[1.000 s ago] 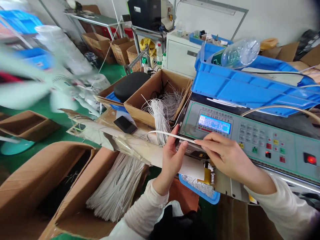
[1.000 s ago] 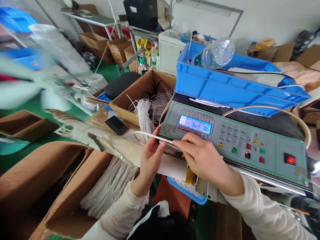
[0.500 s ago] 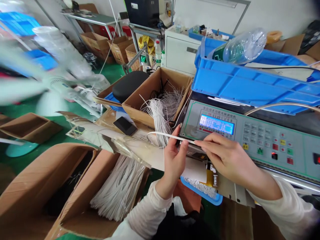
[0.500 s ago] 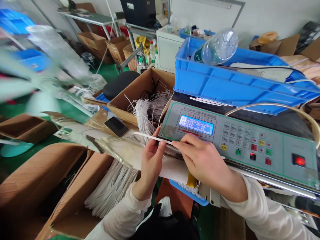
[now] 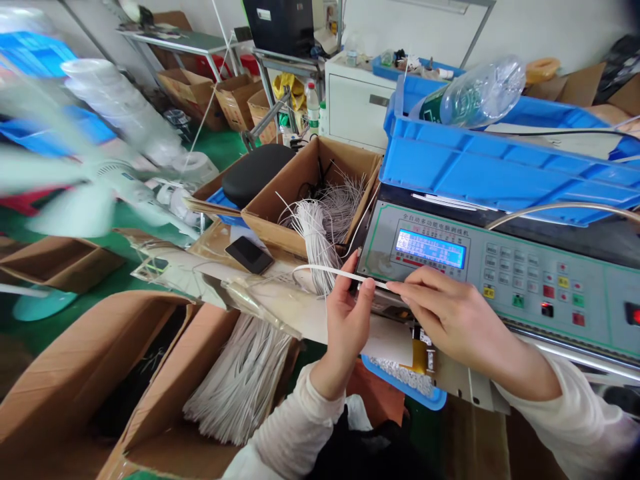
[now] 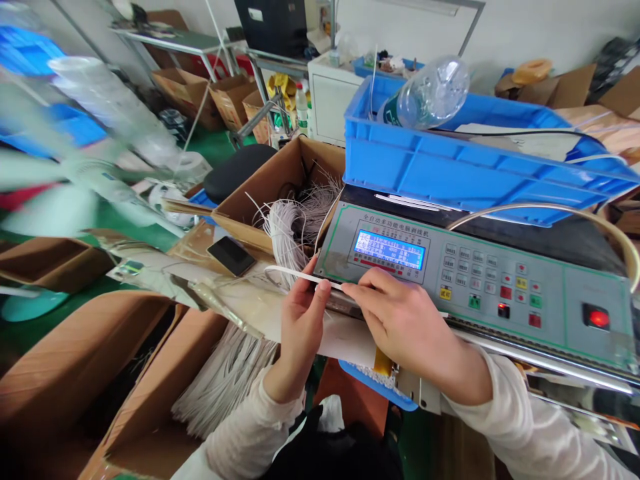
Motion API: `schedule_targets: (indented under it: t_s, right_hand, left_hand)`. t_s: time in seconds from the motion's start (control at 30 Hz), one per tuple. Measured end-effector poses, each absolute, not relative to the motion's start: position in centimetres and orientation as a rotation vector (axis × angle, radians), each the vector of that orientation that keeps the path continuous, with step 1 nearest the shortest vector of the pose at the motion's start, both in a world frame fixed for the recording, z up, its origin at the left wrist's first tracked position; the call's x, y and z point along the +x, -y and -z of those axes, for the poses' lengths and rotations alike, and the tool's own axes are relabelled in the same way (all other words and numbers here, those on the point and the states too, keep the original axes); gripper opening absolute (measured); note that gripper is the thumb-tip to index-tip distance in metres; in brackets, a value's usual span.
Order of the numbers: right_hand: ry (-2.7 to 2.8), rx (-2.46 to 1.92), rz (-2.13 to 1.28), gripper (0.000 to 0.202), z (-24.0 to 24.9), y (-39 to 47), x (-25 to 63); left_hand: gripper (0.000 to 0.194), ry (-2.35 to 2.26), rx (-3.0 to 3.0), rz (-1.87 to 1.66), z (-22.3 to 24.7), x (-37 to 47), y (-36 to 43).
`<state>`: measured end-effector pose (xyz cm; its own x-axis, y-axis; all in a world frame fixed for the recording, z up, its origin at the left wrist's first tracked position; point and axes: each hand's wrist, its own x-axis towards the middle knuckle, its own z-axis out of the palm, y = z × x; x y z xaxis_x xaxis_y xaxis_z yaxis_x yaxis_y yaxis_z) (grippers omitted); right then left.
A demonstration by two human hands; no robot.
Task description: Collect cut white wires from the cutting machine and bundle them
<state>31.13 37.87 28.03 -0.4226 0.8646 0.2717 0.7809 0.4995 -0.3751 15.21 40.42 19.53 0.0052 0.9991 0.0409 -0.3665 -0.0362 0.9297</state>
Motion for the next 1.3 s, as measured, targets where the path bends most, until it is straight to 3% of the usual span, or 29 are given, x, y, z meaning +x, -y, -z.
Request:
schedule_targets:
  t_s: [0.2, 0.43, 0.7, 1.3]
  right_hand:
    - [2.326, -1.385, -0.235, 0.034, -28.0, -37.6, 31.0]
    - [2.122, -1.507, 0.025, 0.029, -28.8, -32.9, 33.5]
    - [1.985, -1.711, -0.096, 0.04, -25.8, -26.8, 34.5]
    - [1.834, -1.896, -0.025, 0.057, -24.3, -27.0, 35.0]
  left_hand:
    - [0.054, -0.958, 0.993, -1.37, -19.6, 15.2, -40.4]
    - [0.052, -1.035, 1.081, -1.392, -19.4, 15.3, -40.4]
    - [0.051, -1.079, 1.075, -1.419, -19.0, 15.9, -40.4]
    - [0.04, -1.087, 1.126, -1.503, -19.6, 16.6, -40.1]
